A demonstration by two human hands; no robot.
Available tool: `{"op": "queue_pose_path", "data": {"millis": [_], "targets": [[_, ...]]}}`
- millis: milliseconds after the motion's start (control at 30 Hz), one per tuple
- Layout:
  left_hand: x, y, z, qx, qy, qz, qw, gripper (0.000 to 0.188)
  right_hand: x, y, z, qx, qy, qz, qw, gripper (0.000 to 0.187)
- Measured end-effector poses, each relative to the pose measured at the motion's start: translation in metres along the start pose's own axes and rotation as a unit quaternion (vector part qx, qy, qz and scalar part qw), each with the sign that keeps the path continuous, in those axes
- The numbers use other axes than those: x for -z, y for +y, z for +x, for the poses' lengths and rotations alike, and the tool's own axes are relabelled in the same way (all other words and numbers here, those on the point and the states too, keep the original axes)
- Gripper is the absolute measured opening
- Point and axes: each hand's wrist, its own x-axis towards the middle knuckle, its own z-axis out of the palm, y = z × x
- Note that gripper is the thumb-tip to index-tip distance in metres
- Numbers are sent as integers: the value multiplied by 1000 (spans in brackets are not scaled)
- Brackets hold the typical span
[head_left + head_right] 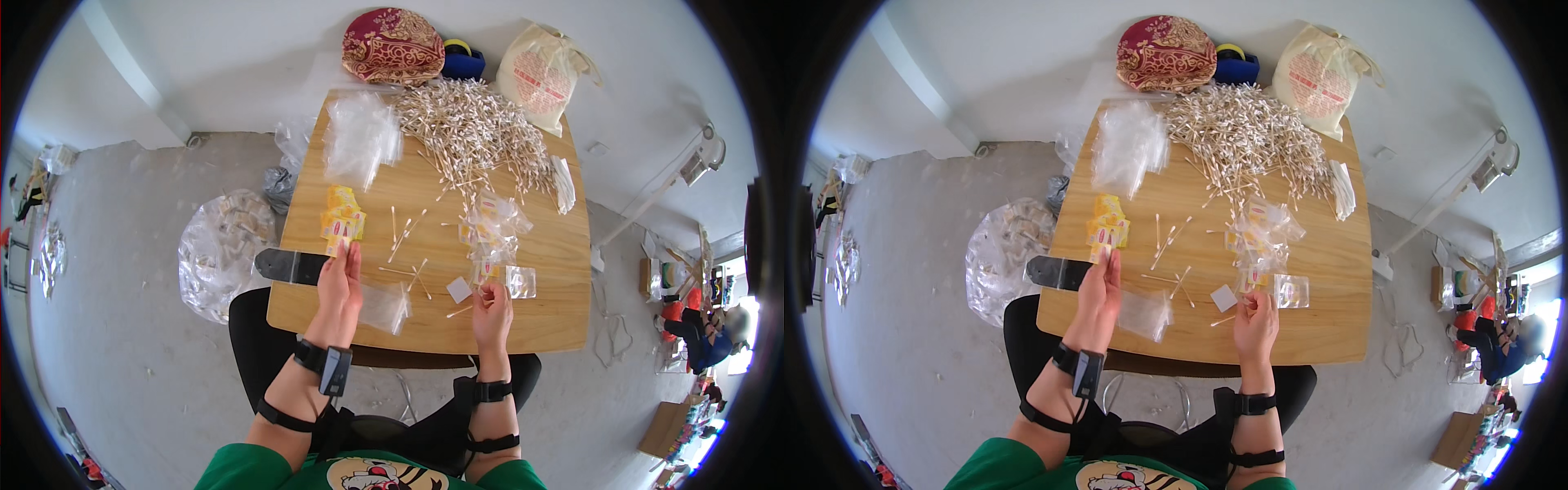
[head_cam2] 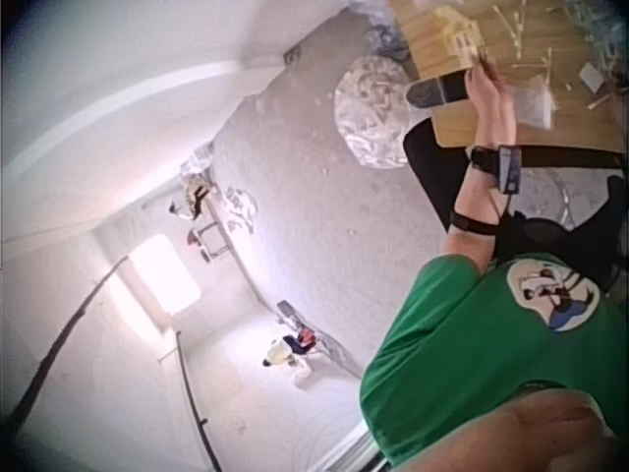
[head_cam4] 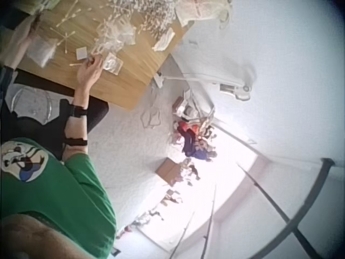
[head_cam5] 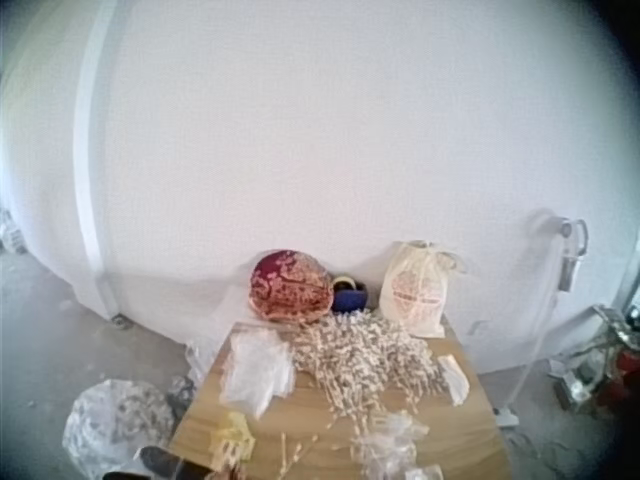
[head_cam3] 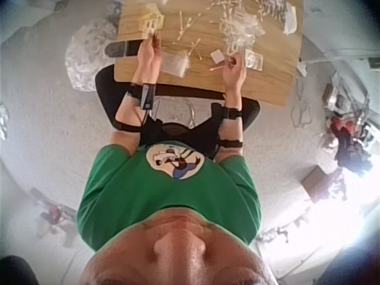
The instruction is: The person is seen picking up cotton swabs and putting them into small plastic bags.
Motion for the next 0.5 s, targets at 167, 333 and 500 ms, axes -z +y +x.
{"op": "queue_pose_path", "data": {"millis": [167,333,500], "targets": [[-22,8,22,18,36,-63,997,32,1,6,2,14,-32,-76,997,23],[-30,15,21,78,37,-64,994,41,-4,-21,7,27,-68,-175,982,27],[-23,27,11,150,5,-119,982,37,-10,-25,19,-19,-117,-191,974,28]]}}
